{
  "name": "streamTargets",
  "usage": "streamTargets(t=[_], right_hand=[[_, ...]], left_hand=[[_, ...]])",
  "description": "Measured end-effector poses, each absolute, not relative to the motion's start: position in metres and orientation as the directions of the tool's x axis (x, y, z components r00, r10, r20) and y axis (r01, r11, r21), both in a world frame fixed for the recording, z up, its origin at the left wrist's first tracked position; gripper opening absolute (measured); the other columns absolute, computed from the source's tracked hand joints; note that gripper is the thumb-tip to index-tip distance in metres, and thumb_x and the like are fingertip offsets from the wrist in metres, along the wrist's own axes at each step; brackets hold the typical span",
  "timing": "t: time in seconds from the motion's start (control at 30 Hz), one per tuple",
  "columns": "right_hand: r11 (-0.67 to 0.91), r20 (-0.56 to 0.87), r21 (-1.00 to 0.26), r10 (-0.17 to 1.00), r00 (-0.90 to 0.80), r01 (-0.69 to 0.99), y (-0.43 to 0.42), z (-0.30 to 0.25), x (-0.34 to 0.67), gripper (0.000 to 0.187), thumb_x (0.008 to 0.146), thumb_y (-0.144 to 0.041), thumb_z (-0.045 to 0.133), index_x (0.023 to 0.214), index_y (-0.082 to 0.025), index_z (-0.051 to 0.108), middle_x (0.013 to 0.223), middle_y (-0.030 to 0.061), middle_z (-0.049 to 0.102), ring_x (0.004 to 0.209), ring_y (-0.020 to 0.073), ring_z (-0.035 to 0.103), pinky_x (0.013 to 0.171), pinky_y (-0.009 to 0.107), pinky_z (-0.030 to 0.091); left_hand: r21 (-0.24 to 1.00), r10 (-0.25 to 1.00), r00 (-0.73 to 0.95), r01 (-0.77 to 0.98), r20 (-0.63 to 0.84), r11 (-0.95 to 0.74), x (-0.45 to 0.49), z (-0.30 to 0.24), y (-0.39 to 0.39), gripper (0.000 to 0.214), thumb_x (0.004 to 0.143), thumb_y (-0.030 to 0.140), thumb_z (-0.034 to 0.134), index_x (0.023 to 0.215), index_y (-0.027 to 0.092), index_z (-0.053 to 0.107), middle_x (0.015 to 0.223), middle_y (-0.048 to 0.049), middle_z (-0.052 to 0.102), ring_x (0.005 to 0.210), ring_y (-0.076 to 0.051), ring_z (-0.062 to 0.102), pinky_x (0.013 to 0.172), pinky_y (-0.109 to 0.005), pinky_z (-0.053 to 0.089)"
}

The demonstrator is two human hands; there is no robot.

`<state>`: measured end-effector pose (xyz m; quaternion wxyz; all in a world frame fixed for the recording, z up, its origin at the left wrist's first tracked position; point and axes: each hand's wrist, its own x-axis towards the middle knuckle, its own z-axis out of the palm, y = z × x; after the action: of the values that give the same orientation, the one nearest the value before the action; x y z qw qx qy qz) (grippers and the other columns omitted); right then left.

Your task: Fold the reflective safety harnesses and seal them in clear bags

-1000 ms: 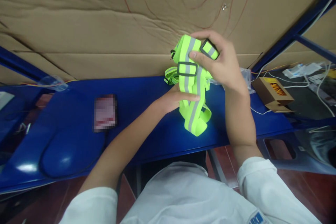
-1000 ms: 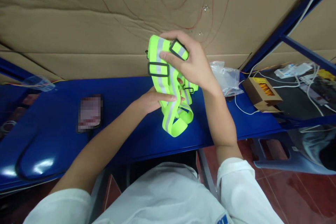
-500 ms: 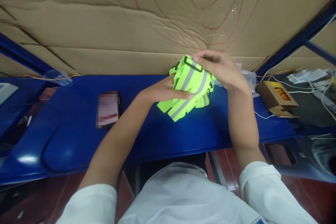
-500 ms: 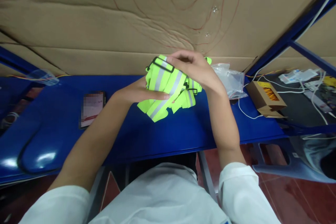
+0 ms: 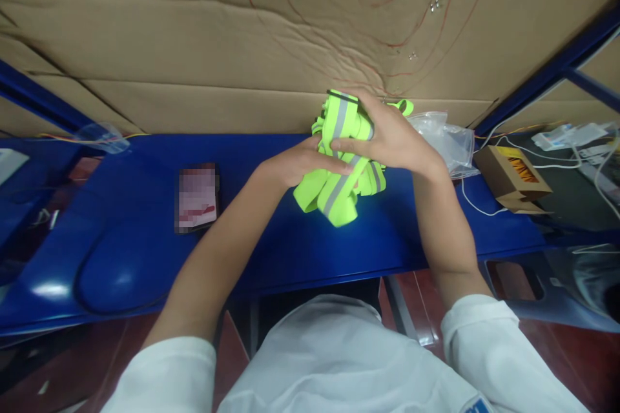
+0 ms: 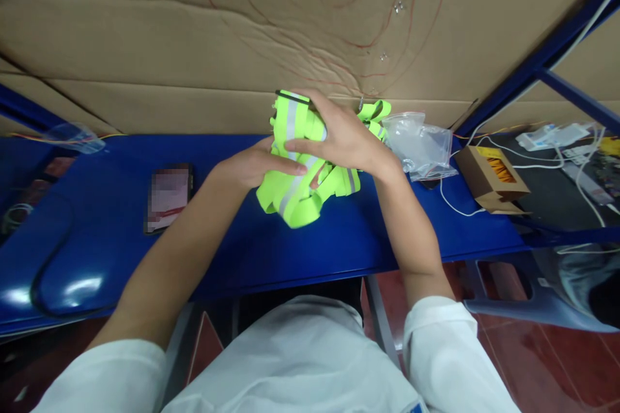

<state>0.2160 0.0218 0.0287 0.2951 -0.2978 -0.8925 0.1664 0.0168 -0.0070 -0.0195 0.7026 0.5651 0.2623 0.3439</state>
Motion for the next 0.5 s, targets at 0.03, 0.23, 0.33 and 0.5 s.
streamTargets(t=[0.03, 0.23, 0.33, 0.5], right_hand=[[0.763, 0.441, -0.468, 0.64, -0.63, 0.447, 0.023, 0.029, 0.215, 0.073, 0.086, -0.06, 0.077, 0.147, -0.025, 0.054, 0.148, 0.0065, 0.061, 0.14, 0.035, 0.055, 0.121, 0.051, 0.042], [0.701, 0.472, -0.495, 0.713, -0.519, 0.514, 0.024, 0.038, 0.225, 0.061, 0.083, -0.051, 0.083, 0.135, -0.028, 0.061, 0.139, 0.0036, 0.067, 0.128, 0.0311, 0.063, 0.115, 0.049, 0.048], [0.62, 0.405, -0.596, 0.781, -0.475, 0.511, 0.023, 0.042, 0.232, 0.059, 0.076, -0.065, 0.084, 0.118, -0.026, 0.068, 0.122, 0.0051, 0.073, 0.118, 0.0329, 0.066, 0.106, 0.052, 0.054], [0.461, 0.255, -0.786, 0.849, -0.462, 0.413, 0.018, 0.045, 0.235, 0.063, 0.072, -0.078, 0.08, 0.101, -0.023, 0.073, 0.106, 0.0056, 0.075, 0.107, 0.0325, 0.07, 0.089, 0.048, 0.061]], left_hand=[[0.963, 0.756, 0.654, -0.219, 0.022, 0.161, 0.02, -0.021, -0.006, 0.037, 0.069, 0.024, 0.091, 0.099, 0.014, 0.074, 0.091, -0.0082, 0.077, 0.079, -0.025, 0.075, 0.076, -0.04, 0.064], [0.951, 0.728, 0.685, -0.249, 0.037, 0.185, 0.044, -0.032, -0.006, 0.038, 0.071, 0.026, 0.092, 0.103, 0.011, 0.077, 0.101, -0.0133, 0.079, 0.094, -0.029, 0.076, 0.082, -0.04, 0.064], [0.975, 0.724, 0.689, -0.182, 0.032, 0.13, 0.047, -0.034, -0.006, 0.04, 0.074, 0.034, 0.091, 0.104, 0.011, 0.078, 0.104, -0.0141, 0.079, 0.095, -0.029, 0.076, 0.082, -0.039, 0.063], [0.994, 0.744, 0.663, -0.111, 0.077, -0.004, 0.041, -0.03, -0.007, 0.035, 0.079, 0.037, 0.088, 0.102, 0.013, 0.077, 0.098, -0.0122, 0.08, 0.092, -0.026, 0.076, 0.081, -0.035, 0.062]])
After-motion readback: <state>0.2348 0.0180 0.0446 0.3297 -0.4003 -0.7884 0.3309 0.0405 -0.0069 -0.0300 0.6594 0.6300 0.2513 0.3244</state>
